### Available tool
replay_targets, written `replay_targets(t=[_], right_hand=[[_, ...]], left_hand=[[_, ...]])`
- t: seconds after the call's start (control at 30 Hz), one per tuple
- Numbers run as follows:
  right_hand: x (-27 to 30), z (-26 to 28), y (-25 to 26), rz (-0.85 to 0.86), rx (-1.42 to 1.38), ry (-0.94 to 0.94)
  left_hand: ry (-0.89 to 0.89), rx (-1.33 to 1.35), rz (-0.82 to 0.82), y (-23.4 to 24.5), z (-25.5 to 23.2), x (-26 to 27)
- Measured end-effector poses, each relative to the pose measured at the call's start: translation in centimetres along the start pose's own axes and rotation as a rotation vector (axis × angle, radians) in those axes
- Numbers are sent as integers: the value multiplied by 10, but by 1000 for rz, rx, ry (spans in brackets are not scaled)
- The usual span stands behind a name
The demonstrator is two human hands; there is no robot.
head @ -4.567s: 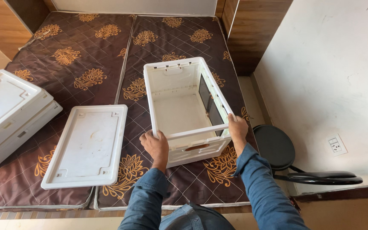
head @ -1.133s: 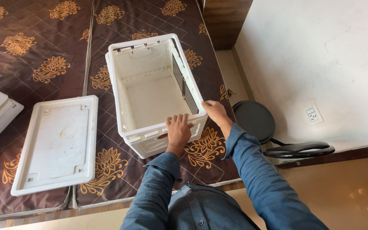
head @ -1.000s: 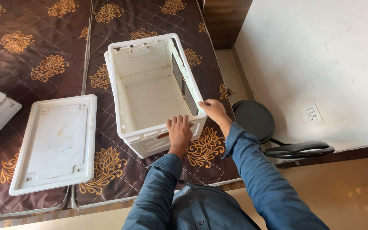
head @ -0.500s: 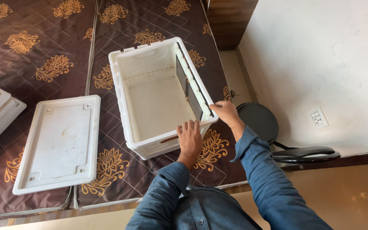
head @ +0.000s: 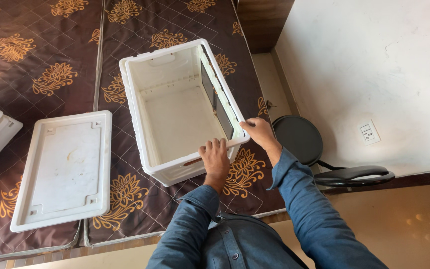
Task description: The person unfolds a collapsed white plastic storage box on a bed, expands its sides into a rectangular shape, and secures the lid. The person then flips the box over to show the front with a mesh window and handle.
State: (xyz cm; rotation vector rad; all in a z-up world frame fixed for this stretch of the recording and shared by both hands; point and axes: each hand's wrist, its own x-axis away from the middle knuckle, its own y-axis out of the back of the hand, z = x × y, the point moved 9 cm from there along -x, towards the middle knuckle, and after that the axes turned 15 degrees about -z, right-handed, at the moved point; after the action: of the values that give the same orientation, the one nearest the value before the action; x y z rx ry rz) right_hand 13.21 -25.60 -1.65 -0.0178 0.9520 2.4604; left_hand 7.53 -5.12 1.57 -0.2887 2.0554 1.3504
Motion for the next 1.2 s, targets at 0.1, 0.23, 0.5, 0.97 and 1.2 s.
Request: replay_targets(t=[0.1,0.23,0.5,0.97,1.2], right_hand=[[-2,-3,-3,-28,10,46],[-4,-5,-6,-43,11,74],[-1,3,-2,-94,-30,87],[8,-22,-16,-247,-185,198],[8,-14,-20,-248,-174,176]], left_hand=[[41,-42,78,-9,4,-1],[81,-11,77,-12,6,-4],[93,-26,132,-15,10,-6],[94,-41,166,-21,11,-6],[44,-85,182,-18,6,-7]])
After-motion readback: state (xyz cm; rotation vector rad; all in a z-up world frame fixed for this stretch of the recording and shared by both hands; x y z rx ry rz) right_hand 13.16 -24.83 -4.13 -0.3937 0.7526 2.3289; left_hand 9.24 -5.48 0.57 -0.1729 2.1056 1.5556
